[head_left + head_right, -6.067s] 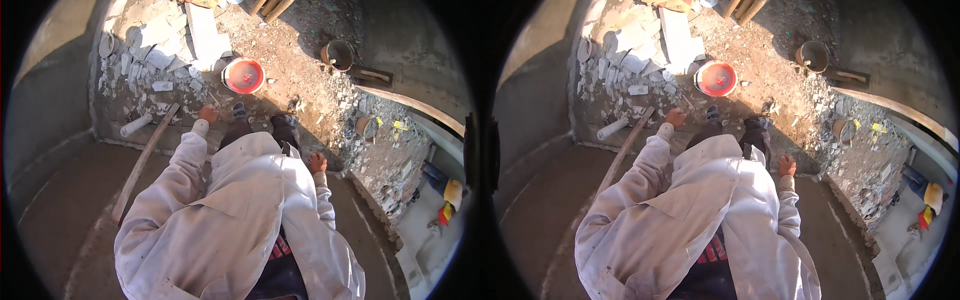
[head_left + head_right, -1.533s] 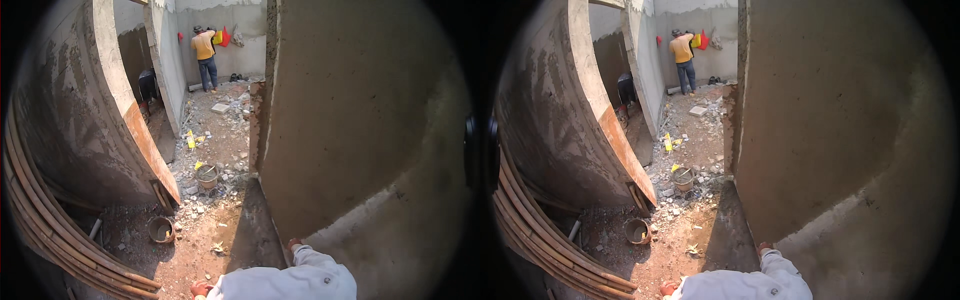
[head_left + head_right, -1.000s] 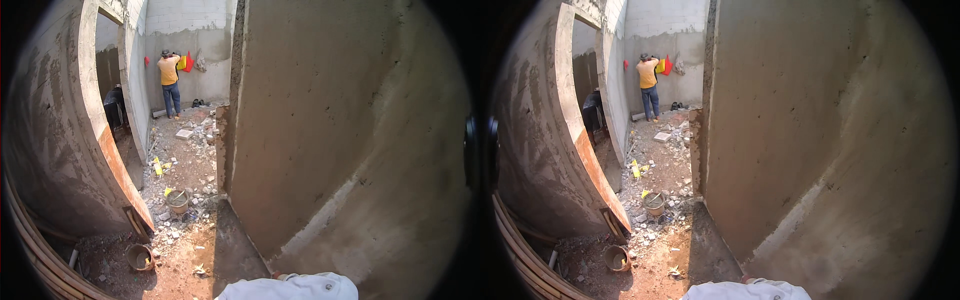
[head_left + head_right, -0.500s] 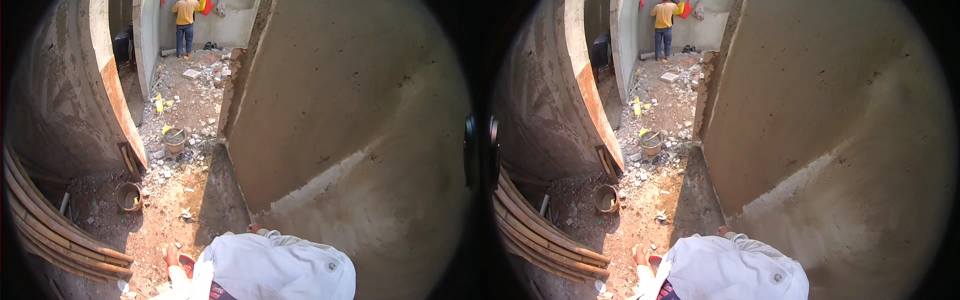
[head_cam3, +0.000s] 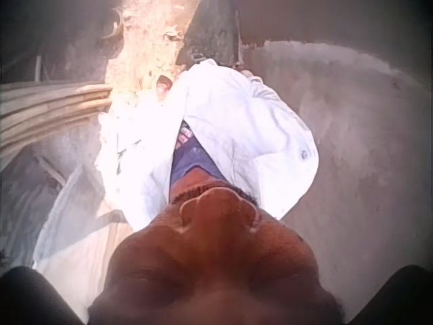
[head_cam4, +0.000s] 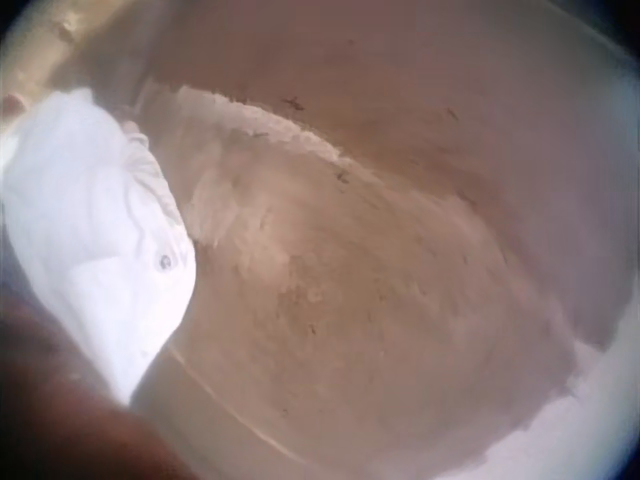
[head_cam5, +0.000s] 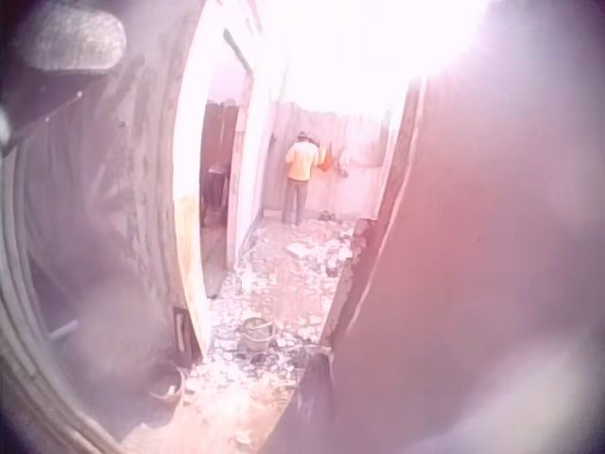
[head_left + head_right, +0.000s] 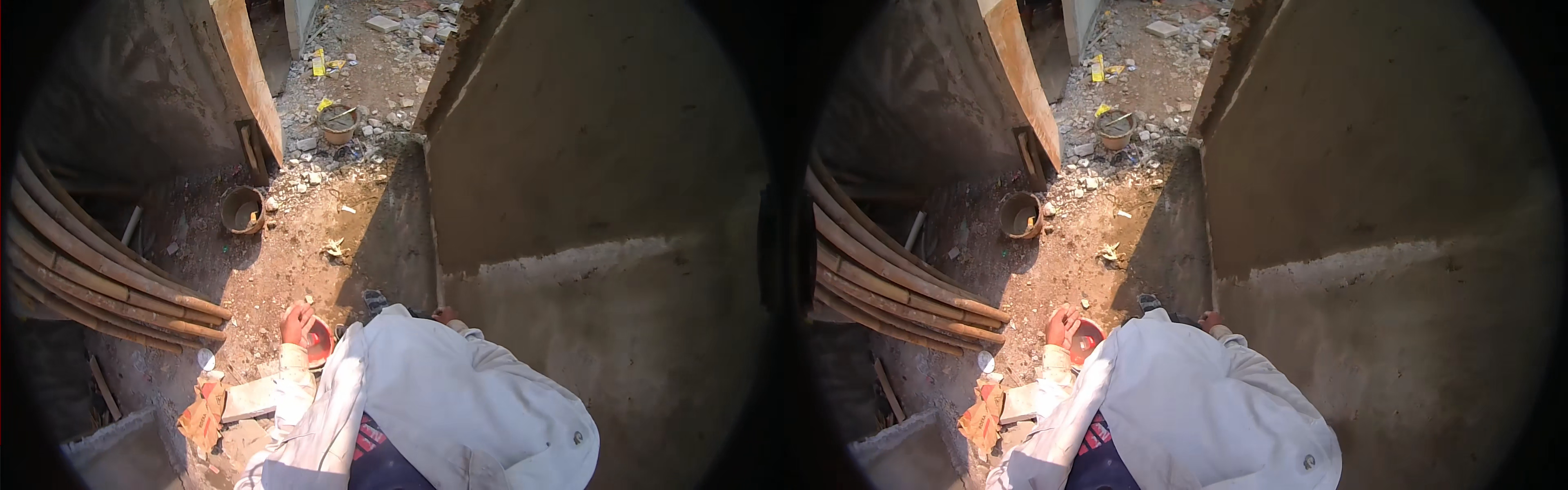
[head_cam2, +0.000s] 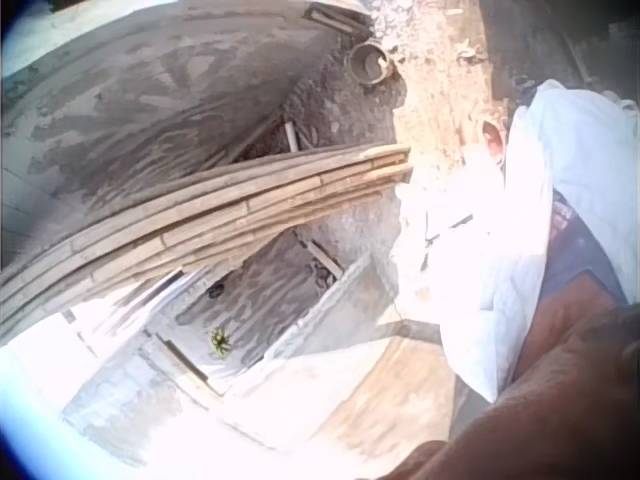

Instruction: The person scrapes and levels a plastered wall using a wooden board, then dips a container into a bucket of water. Next, the person scoops mortar from a bucket and applies it onto the wall using a trowel.

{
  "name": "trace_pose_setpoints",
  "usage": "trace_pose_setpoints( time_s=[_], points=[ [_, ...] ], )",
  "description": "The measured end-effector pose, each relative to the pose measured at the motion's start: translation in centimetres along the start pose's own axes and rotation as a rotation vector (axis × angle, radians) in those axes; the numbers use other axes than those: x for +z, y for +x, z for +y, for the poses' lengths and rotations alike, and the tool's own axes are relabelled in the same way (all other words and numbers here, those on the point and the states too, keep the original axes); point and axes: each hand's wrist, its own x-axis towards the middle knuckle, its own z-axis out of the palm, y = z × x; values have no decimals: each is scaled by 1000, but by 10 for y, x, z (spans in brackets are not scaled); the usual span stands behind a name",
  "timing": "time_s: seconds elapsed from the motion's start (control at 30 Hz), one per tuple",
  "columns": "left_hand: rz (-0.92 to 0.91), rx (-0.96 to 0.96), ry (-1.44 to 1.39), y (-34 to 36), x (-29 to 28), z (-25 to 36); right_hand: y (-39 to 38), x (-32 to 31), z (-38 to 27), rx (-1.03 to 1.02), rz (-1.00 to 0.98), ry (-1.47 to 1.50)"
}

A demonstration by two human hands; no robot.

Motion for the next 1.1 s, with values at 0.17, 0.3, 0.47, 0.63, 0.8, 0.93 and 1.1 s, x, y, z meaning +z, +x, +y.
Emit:
trace_pose_setpoints(
  time_s=[0.17, 0.3, 0.47, 0.63, 0.8, 0.93, 1.1],
  points=[
    [101, 78, 703, 32, -96, -105, -11, -11, -11, 2, -56, 6],
    [-53, -75, 1837, 25, -178, -166, -13, -15, -22, -32, -40, -90],
    [382, -140, 512, 12, -193, -176, -10, -28, -16, -54, -42, -110],
    [396, -65, 677, 13, -185, -153, -1, -34, -38, -165, -78, -255],
    [429, -12, 358, 29, -168, -150, 7, -39, -79, -199, -109, -349],
    [293, -25, 77, 45, -120, -120, 39, -51, -58, -220, -88, -169],
    [298, -49, -26, 46, -114, -101, 72, -44, -82, -297, -183, -482]
  ],
)
